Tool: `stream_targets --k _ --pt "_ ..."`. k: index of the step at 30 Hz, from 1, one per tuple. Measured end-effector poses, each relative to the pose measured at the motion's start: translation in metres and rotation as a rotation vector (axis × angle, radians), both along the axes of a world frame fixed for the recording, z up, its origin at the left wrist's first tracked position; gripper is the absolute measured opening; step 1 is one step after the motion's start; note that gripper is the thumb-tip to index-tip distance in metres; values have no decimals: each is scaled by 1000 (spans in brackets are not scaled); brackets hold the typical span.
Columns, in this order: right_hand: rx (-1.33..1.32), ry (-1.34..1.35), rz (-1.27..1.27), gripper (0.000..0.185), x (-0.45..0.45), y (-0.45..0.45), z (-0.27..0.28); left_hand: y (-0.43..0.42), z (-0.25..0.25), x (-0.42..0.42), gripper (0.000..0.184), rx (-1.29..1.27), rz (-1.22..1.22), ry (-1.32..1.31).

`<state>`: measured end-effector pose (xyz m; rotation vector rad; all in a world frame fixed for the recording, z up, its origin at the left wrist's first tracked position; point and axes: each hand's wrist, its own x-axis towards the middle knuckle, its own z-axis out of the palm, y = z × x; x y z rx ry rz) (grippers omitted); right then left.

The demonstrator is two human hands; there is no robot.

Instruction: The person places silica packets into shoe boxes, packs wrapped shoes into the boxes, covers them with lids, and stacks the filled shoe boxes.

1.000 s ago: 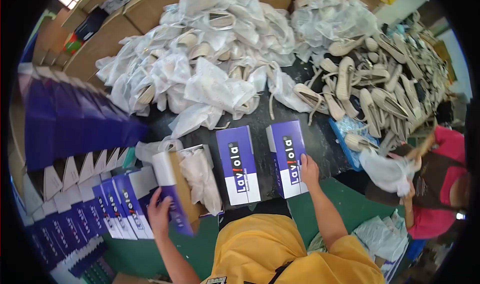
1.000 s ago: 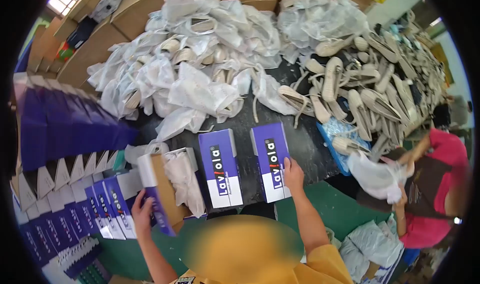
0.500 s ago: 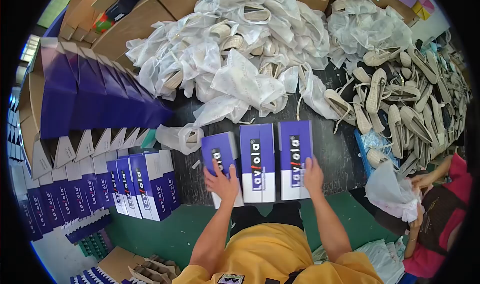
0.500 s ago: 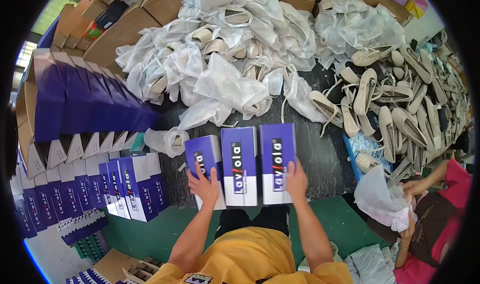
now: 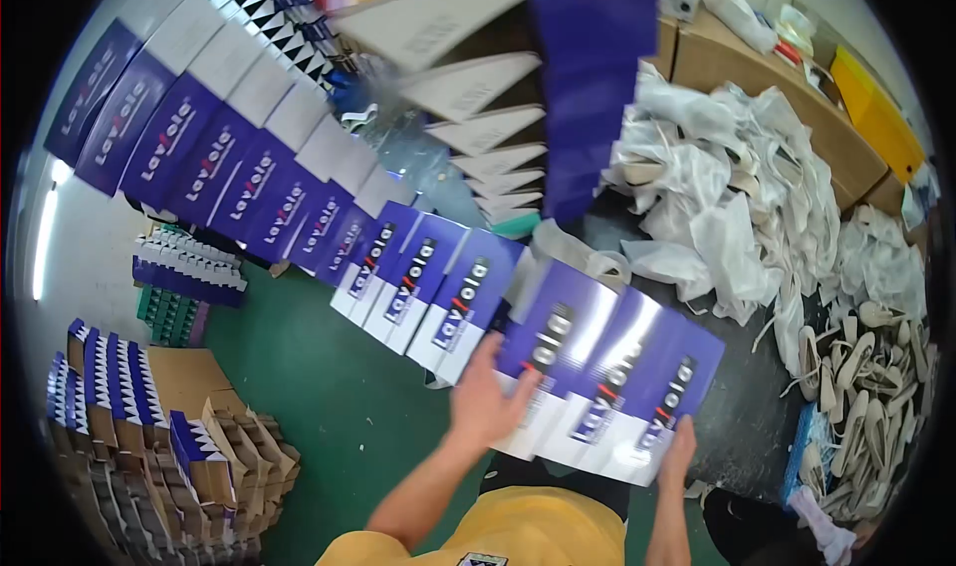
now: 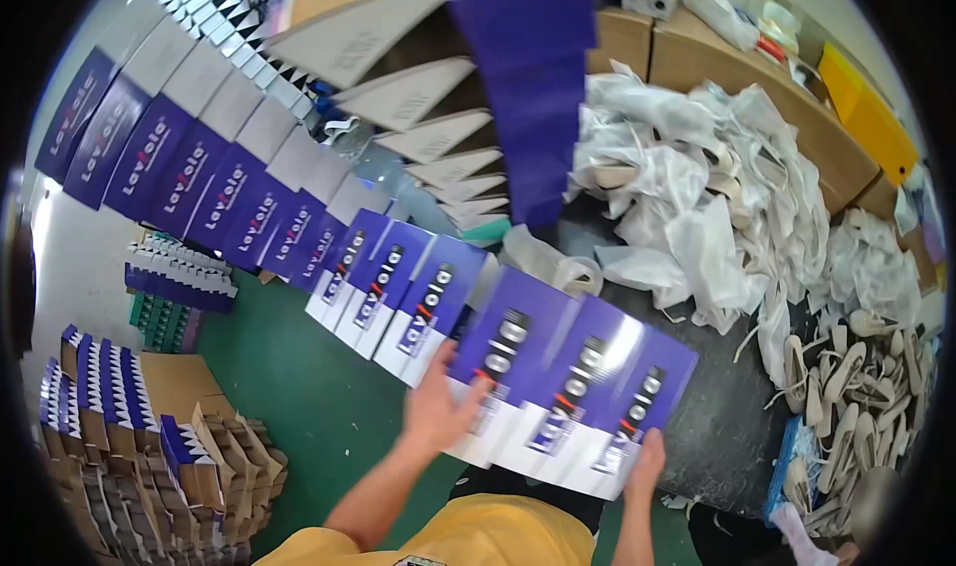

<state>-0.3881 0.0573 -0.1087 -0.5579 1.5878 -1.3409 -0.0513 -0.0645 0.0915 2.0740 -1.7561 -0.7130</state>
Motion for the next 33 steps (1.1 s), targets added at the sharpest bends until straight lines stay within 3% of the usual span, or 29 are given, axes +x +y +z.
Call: stream_targets --k 1,2,3,4,5,7,9,11,12,15,17,20,21,23,25,26,28,33 --pt "-57 33 120 38 31 -10 10 -10 26 38 79 -74 21 -57" --pt "-102 122 132 43 85 -34 70 -26 54 77 78 -38 105 -90" --pt "-144 213 138 48 140 -61 132 -46 62 124 76 -173 123 -149" --pt "-267 289 277 52 172 -78 139 -70 78 162 71 -310 87 -139" --pt "-261 305 366 58 210 -95 165 -98 87 203 73 -247 82 -163" --pt "-232 406 499 64 274 -126 165 -140 49 239 75 -192 73 -181" --pt "-185 355 466 67 337 -140 127 -178 -18 241 81 -2 30 -449" --pt "-144 295 424 70 360 -138 113 -165 -28 194 84 -49 113 -492" --pt "-148 232 488 71 356 -139 112 -160 -29 177 86 -99 202 -524" --pt "-173 156 560 71 299 -159 134 -153 -17 172 85 -82 153 -498" --pt "-332 618 611 70 240 -202 210 -158 -17 172 85 -145 133 -490" --pt "-935 1138 5 57 142 -301 381 -165 -11 161 73 -94 155 -551" --pt "-992 1273 -69 62 116 -333 436 -177 -5 156 67 -166 35 -496" --pt "-899 1350 54 76 82 -410 511 -178 -5 153 57 -241 -183 -393" --pt "-406 1015 351 68 96 -436 556 -189 -4 139 49 -146 -182 -360" --pt "-406 994 393 68 94 -458 548 -185 -8 134 49 -116 -150 -370" --pt "-94 934 672 51 74 -495 526 -188 -13 124 48 -173 -139 -421" --pt "-86 645 620 33 49 -520 479 -192 -6 123 48 -136 -170 -459"
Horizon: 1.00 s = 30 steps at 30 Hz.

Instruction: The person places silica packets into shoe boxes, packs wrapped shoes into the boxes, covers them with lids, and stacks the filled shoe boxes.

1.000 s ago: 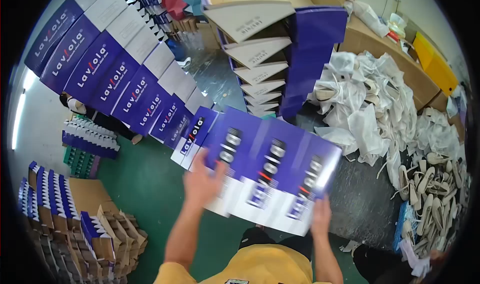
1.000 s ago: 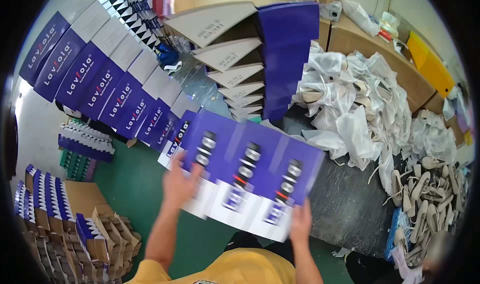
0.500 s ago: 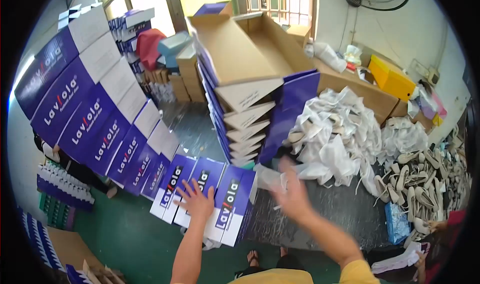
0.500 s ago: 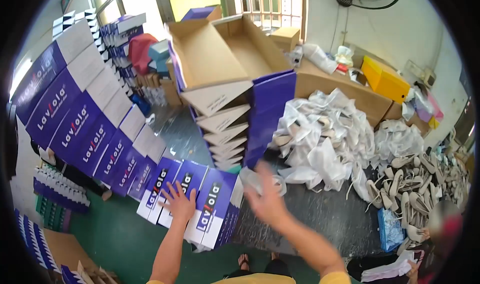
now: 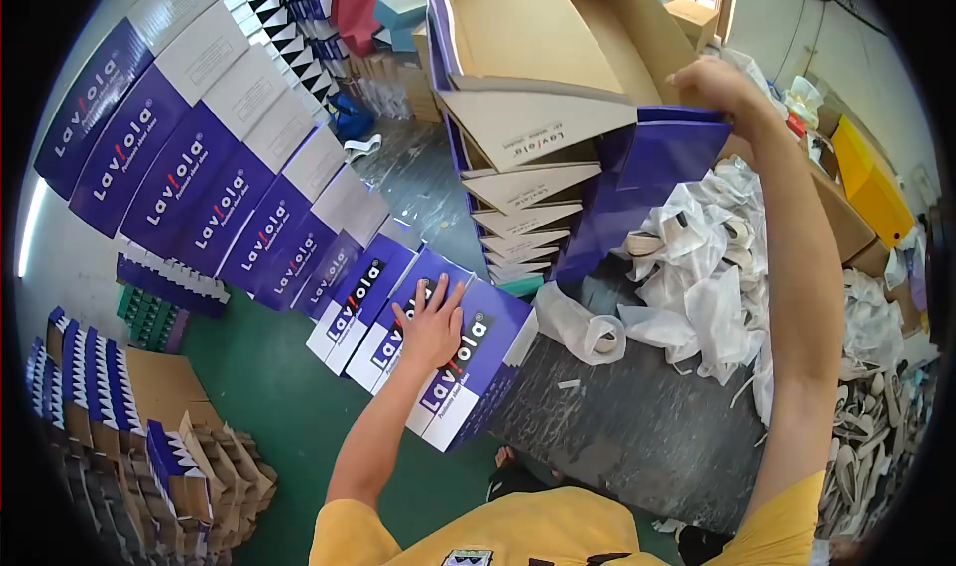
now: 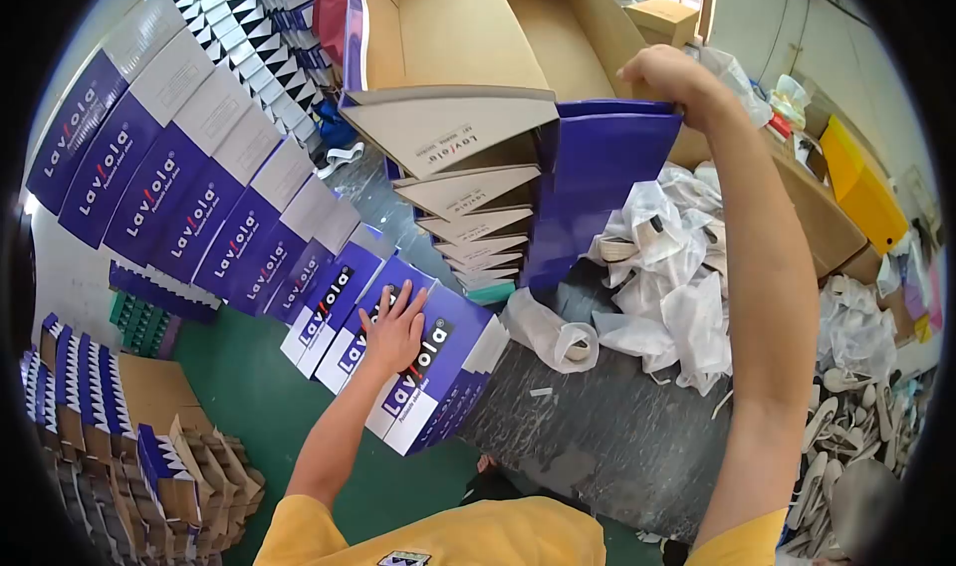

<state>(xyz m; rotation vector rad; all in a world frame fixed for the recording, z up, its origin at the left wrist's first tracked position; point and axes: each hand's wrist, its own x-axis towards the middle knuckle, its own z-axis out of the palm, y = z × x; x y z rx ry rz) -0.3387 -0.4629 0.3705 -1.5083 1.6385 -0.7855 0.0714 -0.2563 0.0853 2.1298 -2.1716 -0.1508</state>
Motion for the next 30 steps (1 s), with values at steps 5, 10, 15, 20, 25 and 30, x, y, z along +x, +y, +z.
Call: stream_targets --k 5,10,15,20,25,30 --pt "-246 -123 -41 24 -3 14 1 0 9 -7 47 -18 -8 -42" --pt "-749 -309 -287 38 -15 78 19 -12 31 -5 46 66 -32 -35" --pt "-972 -167 -496 40 -112 199 -37 12 67 -44 52 -110 -27 884" --pt "-680 71 -645 39 -106 386 -207 77 93 -153 71 34 -677 1611" --pt "-197 -130 -782 30 -62 471 -299 133 20 -185 69 293 -379 1291" --pt "264 -307 -563 31 -164 529 -355 137 -31 -138 75 469 -27 428"
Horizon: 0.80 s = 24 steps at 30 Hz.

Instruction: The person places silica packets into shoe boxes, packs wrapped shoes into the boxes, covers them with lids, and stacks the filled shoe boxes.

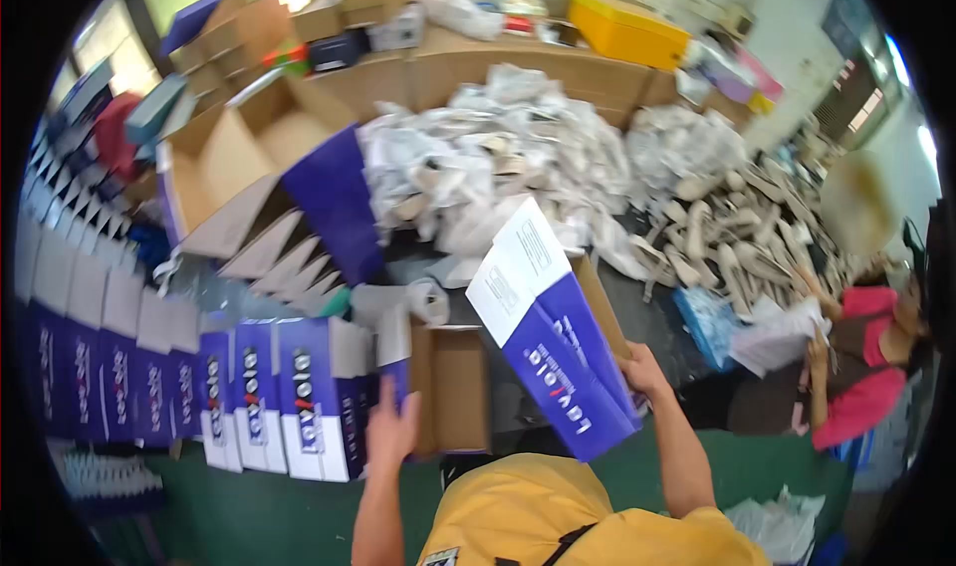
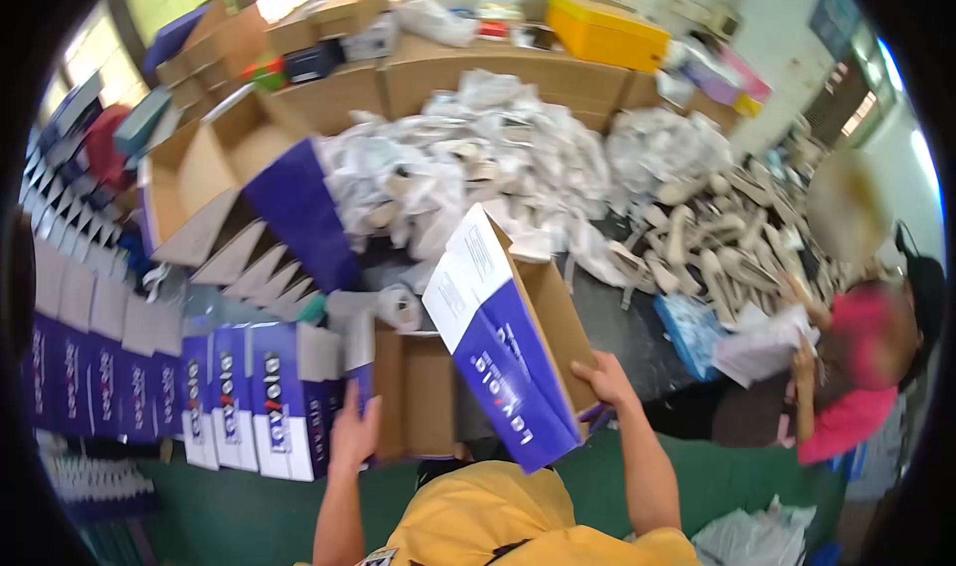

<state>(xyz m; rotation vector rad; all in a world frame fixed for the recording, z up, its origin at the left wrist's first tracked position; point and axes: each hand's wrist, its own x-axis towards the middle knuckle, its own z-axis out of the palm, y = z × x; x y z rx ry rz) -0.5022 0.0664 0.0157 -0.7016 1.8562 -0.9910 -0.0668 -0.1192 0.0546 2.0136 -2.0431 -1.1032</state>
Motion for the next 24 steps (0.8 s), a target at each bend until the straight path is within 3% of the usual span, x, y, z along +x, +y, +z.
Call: stream_targets --k 2,3,4,6,7,8,10,12,14,15,17,19,21,22,24 --pt "-280 389 -274 35 -7 13 -15 10 -15 17 72 -229 63 -46" --pt "-166 503 -313 36 -7 21 -25 16 -17 1 72 -220 23 -39" --pt "-44 614 -351 36 -7 27 -36 25 -19 -21 72 -410 -45 -98" --pt "-80 535 -222 38 3 32 -80 43 -25 -68 74 -790 -173 -184" --pt "-155 313 -288 40 8 28 -99 48 -37 -86 74 -775 -209 -165" --pt "-238 92 -350 42 4 31 -110 47 -57 -104 72 -490 -43 -39" --pt "-67 249 -310 42 -36 56 -84 40 -97 -139 68 88 294 169" --pt "256 527 -153 42 -83 75 -53 48 -122 -157 61 113 164 157" --pt "352 520 -179 41 -135 110 -59 49 -147 -167 55 135 44 136" --pt "436 522 -185 40 -161 128 -67 47 -159 -169 49 144 43 1" --pt "81 558 -217 39 -208 162 -110 40 -173 -159 44 156 41 -158" --pt "139 510 -374 43 -270 173 -109 39 -180 -149 41 -61 149 283" --pt "442 599 -397 51 -324 175 -117 46 -174 -166 38 -92 146 262" --pt "517 801 -386 54 -339 181 -144 46 -169 -177 35 -126 129 255" --pt "560 868 -386 57 -344 176 -157 40 -156 -192 32 -183 139 223"
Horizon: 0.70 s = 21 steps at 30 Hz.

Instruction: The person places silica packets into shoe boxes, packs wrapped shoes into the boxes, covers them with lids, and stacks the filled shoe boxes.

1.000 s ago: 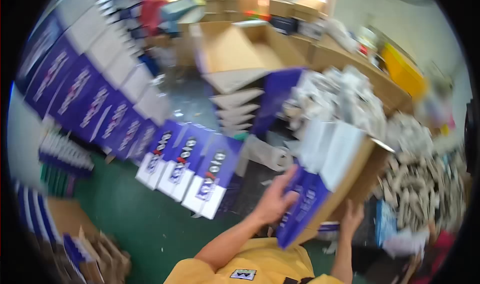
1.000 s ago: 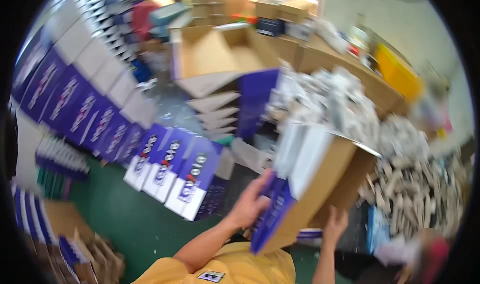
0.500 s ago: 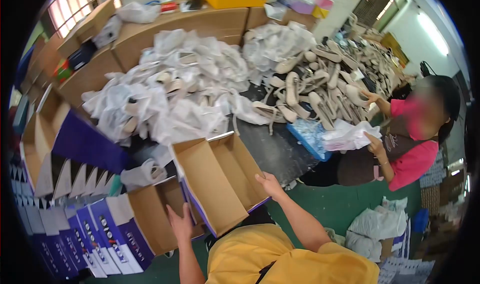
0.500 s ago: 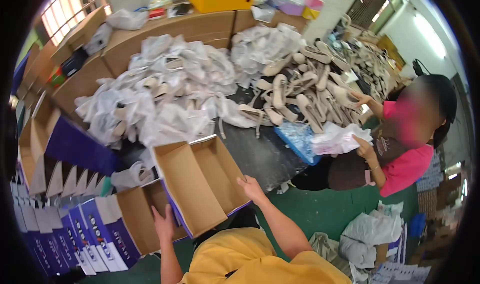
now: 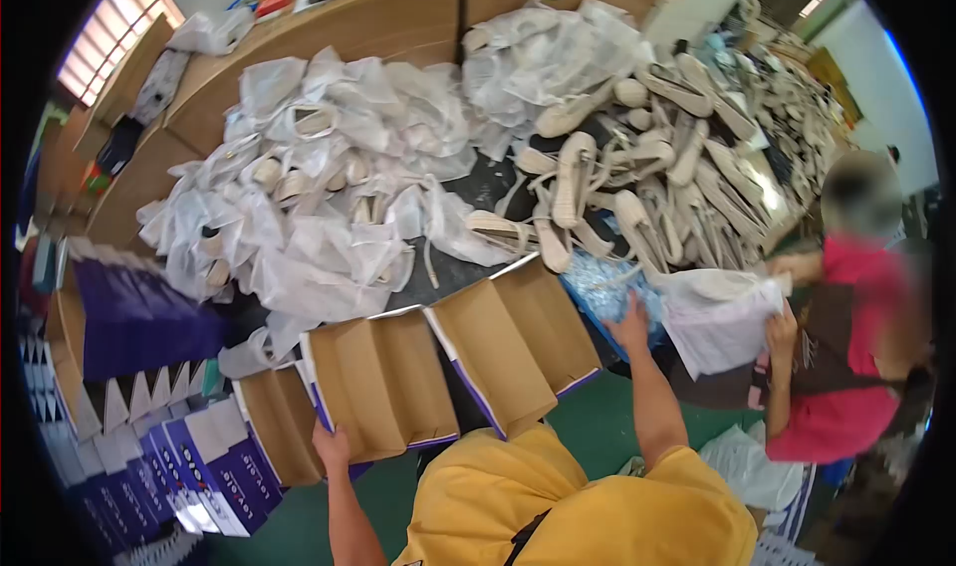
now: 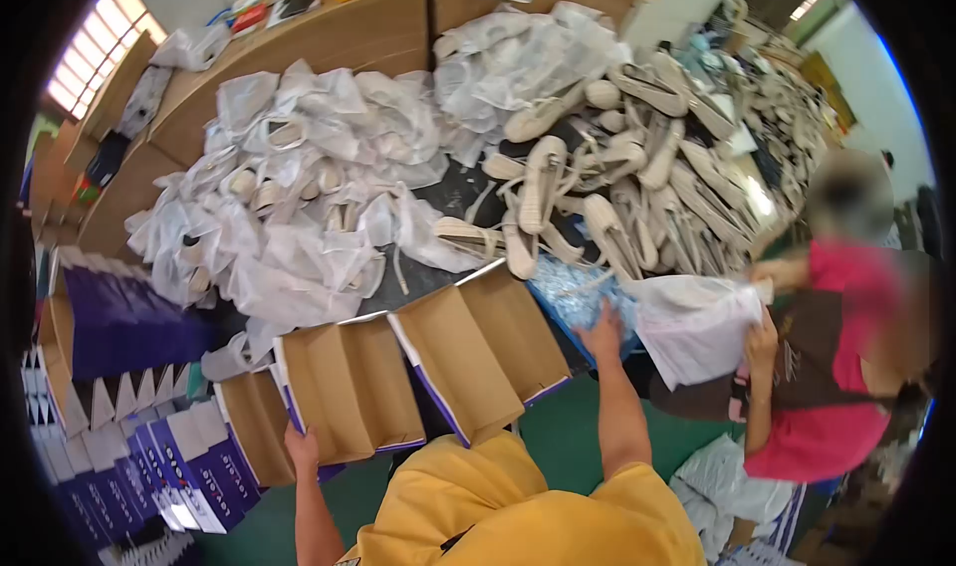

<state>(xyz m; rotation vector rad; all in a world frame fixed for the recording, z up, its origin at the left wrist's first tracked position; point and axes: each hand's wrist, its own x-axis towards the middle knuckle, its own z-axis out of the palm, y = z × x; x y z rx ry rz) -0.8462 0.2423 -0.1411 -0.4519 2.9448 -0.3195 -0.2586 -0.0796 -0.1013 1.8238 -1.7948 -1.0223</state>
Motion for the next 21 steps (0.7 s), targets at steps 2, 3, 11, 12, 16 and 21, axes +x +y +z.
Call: stream_targets --k 2,3,11,12,16,21 --pt "-85 -114 73 54 -5 10 0 4 13 -16 42 58 -10 -79" --pt "-129 -101 167 52 -13 28 -15 7 20 -25 42 45 18 -90" --pt "-148 113 120 38 -35 32 -32 58 84 -178 77 242 -282 156" --pt "-135 123 103 36 -45 34 -48 77 54 -192 81 52 -461 33" --pt "-334 38 -92 31 -38 28 -28 71 61 -212 75 130 -597 -72" --pt "-1175 -484 -294 24 95 -51 101 69 82 -216 60 113 -460 455"
